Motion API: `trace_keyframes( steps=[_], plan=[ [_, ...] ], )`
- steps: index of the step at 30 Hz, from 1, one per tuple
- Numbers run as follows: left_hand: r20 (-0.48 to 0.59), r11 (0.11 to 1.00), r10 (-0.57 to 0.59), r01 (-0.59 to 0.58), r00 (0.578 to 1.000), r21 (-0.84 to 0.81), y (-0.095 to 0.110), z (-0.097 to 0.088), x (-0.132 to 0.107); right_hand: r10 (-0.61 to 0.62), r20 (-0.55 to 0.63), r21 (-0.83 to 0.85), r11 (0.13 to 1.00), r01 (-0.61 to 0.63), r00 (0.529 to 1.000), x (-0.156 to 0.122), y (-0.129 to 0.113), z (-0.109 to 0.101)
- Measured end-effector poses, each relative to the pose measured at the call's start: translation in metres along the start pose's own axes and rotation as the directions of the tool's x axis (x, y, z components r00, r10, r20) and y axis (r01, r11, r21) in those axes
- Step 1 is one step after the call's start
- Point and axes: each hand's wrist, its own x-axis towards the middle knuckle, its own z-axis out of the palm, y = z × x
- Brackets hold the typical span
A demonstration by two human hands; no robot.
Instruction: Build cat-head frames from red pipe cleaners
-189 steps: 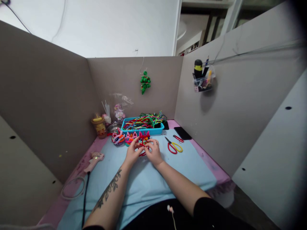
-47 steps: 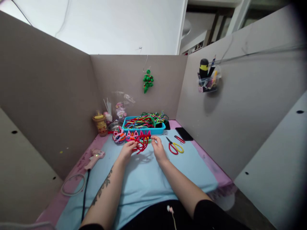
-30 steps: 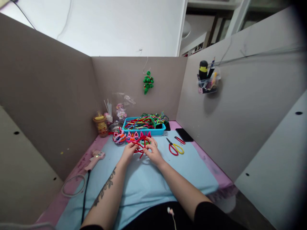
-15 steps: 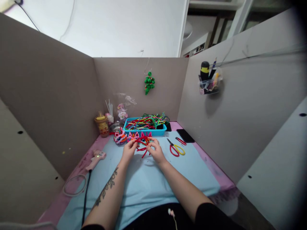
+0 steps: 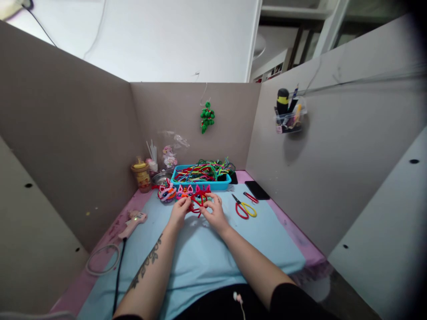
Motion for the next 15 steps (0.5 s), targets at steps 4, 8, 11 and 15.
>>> trace_keyframes(
  steps=[4, 8, 11, 15],
  plan=[
    [0.004, 1.000, -0.001, 0.001, 1.000, -0.008, 0.0008, -0.0007, 0.0003, -0.048, 0.014, -0.047, 0.998, 0.049, 0.999, -0.0009, -0.0029, -0.0007],
    [-0.007, 0.999, -0.016, 0.016, 1.000, -0.051, 0.0012, -0.0014, 0.0002, -0.078, 0.034, -0.071, 0.994, 0.080, 0.996, -0.0020, -0.0063, 0.0005],
    [-0.032, 0.994, -0.051, 0.048, 0.998, -0.097, 0.0003, -0.0030, 0.0016, -0.086, 0.047, -0.039, 0.995, 0.088, 0.995, -0.0020, -0.0052, 0.0013],
    [-0.071, 0.977, -0.117, 0.101, 0.991, -0.190, 0.0014, -0.0070, 0.0044, 0.013, -0.067, 0.103, 0.995, -0.006, 0.998, 0.0004, 0.0022, -0.0035]
  ],
)
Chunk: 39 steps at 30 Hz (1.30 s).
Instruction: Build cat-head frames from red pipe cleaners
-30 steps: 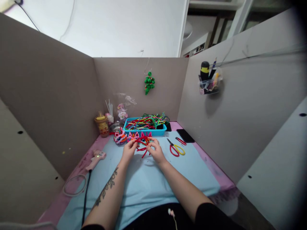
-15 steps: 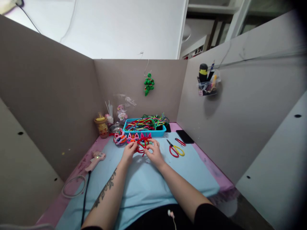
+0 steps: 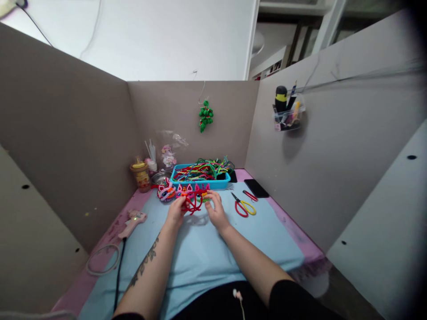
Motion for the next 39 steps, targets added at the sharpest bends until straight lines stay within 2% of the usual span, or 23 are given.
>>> trace_keyframes(
  steps=[3, 7, 11, 18, 24, 27, 30, 32, 35, 39],
  plan=[
    [-0.018, 0.996, -0.052, 0.051, 0.998, -0.067, 0.004, -0.001, 0.000, 0.069, -0.048, 0.040, 0.997, -0.067, 0.996, 0.002, 0.006, -0.006],
    [-0.008, 0.985, -0.116, 0.114, 0.993, -0.126, 0.006, 0.000, -0.001, 0.046, 0.055, 0.013, 0.999, -0.047, 0.997, 0.001, 0.009, -0.006],
    [0.013, 0.978, -0.151, 0.151, 0.988, -0.146, 0.004, 0.001, -0.002, -0.007, 0.125, -0.095, 0.995, 0.019, 0.992, -0.001, 0.007, 0.000],
    [0.014, 0.982, -0.120, 0.120, 0.993, -0.148, -0.001, 0.000, 0.000, -0.063, 0.150, -0.120, 0.989, 0.081, 0.987, -0.001, 0.007, -0.002],
    [0.013, 0.976, -0.142, 0.142, 0.990, -0.165, -0.002, -0.001, 0.003, -0.099, 0.256, -0.166, 0.975, 0.145, 0.961, -0.002, 0.012, 0.003],
    [0.019, 0.978, -0.159, 0.160, 0.987, -0.137, -0.003, -0.002, 0.004, -0.112, 0.248, -0.177, 0.971, 0.159, 0.962, -0.003, 0.013, 0.005],
    [0.001, 0.984, -0.149, 0.148, 0.989, -0.101, -0.005, -0.002, 0.004, -0.129, 0.230, -0.107, 0.982, 0.156, 0.965, -0.004, 0.012, 0.006],
    [-0.011, 0.988, -0.135, 0.134, 0.991, -0.079, -0.005, -0.002, 0.003, -0.106, 0.239, -0.029, 0.993, 0.116, 0.965, -0.005, 0.011, 0.006],
    [-0.023, 0.993, -0.113, 0.112, 0.993, -0.048, -0.005, -0.001, 0.002, -0.016, 0.285, 0.122, 0.992, -0.020, 0.959, -0.005, 0.011, 0.007],
    [-0.033, 0.998, -0.063, 0.062, 0.997, -0.018, -0.004, 0.000, 0.001, 0.114, 0.364, 0.311, 0.921, -0.236, 0.924, -0.004, 0.016, 0.009]
  ],
)
